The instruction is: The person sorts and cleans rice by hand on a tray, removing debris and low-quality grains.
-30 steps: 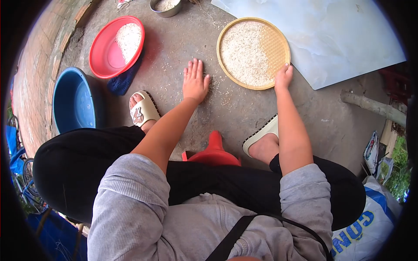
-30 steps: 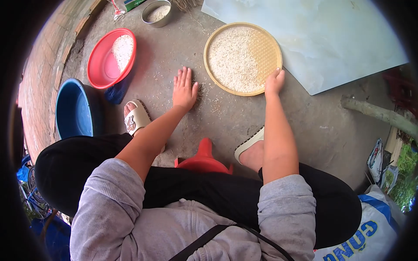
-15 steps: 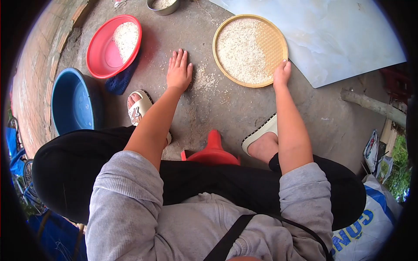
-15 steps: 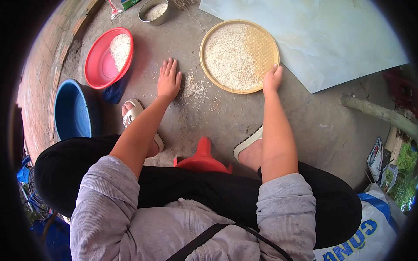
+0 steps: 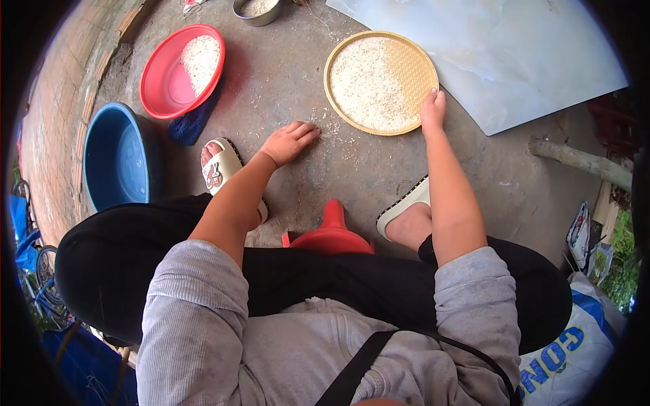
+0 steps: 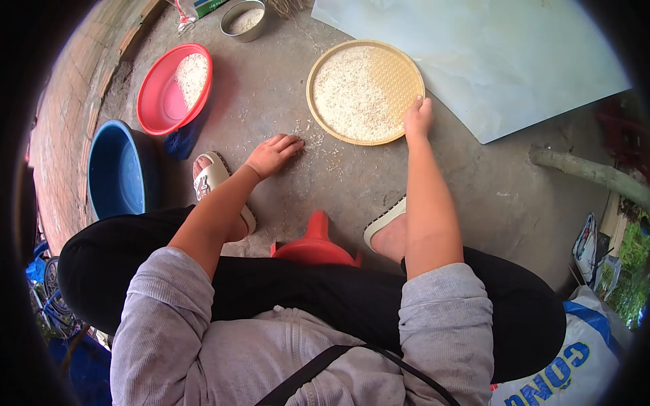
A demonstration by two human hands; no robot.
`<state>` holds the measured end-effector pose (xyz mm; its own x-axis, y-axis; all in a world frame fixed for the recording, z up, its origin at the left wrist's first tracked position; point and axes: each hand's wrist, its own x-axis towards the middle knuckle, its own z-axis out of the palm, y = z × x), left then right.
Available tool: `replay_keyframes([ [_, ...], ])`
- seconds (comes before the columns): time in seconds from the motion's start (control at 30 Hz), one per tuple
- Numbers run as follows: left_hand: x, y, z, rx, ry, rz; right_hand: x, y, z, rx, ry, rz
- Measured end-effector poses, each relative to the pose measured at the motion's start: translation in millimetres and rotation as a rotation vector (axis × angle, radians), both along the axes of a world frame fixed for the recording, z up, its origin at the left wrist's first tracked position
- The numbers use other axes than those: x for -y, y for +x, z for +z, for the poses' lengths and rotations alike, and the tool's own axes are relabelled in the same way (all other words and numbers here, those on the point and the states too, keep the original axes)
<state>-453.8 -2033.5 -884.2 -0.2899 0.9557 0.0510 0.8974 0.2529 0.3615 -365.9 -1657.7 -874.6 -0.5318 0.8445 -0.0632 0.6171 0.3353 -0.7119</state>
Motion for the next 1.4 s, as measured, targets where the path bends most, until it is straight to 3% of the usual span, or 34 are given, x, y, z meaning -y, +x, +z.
replay_keyframes([
  [0.23, -9, -12, 10, 0.044, -0.093, 0.120, 2, -6, -1, 0.031, -0.028, 0.034],
  [0.3, -20, -22, 7, 0.077, 0.152, 0.394, 3, -4, -1, 0.027, -0.107, 0.034],
  [0.33, -32, -26, 14, 0.078, 0.153, 0.391, 2, -3, -4, 0.027, -0.105, 0.031],
  [0.4, -63, -36, 34, 0.177, 0.358, 0.592, -1, 0, -9, -0.043, -0.228, 0.021],
  [0.43, -78, -39, 45, 0.177, 0.361, 0.588, -1, 1, -9, -0.045, -0.225, 0.018],
  [0.5, -106, -41, 68, 0.459, 0.348, 0.455, -1, 3, -7, -0.097, -0.434, -0.010],
  [0.53, -116, -42, 79, 0.644, 0.186, 0.433, -1, 3, -7, -0.097, -0.433, -0.011],
  [0.6, -131, -37, 71, 0.373, 0.398, 0.375, 1, 3, -3, -0.178, -0.619, -0.074],
  [0.63, -130, -39, 64, 0.375, 0.399, 0.375, 3, 3, 0, -0.176, -0.617, -0.073],
  [0.7, -122, -51, 49, 0.398, 0.179, 0.654, 8, 1, 8, -0.229, -0.650, -0.085],
  [0.73, -113, -60, 39, 0.399, 0.179, 0.654, 9, -1, 11, -0.229, -0.649, -0.085],
  [0.8, -92, -76, 27, 0.642, -0.027, 0.931, 11, -6, 18, -0.305, -0.577, -0.064],
  [0.83, -88, -76, 25, 0.641, -0.028, 0.930, 12, -9, 21, -0.306, -0.578, -0.065],
  [0.9, -79, -70, 25, 1.132, 0.296, 1.052, 14, -18, 24, -0.304, -0.557, -0.048],
  [0.93, -78, -69, 28, 1.129, 0.292, 1.051, 15, -25, 25, -0.305, -0.561, -0.051],
  [1.0, -79, -69, 36, 1.487, 0.490, 1.050, 21, -37, 26, -0.310, -0.555, 0.066],
  [1.13, -70, -86, 35, 1.519, 0.534, 1.207, 46, -65, 43, -0.367, -0.717, 0.087],
  [1.2, -60, -104, 31, 1.579, 0.705, 1.236, 59, -80, 47, -0.402, -0.741, 0.122],
  [1.3, -44, -128, 51, 1.497, 0.820, 1.223, 85, -99, 59, -0.559, -0.971, -0.050],
  [1.33, -38, -136, 56, 1.451, 0.847, 1.228, 99, -104, 56, -0.751, -1.127, -0.172],
  [1.4, -25, -153, 63, 1.450, 0.943, 1.234, 133, -99, 56, -0.847, -1.173, -0.269],
])
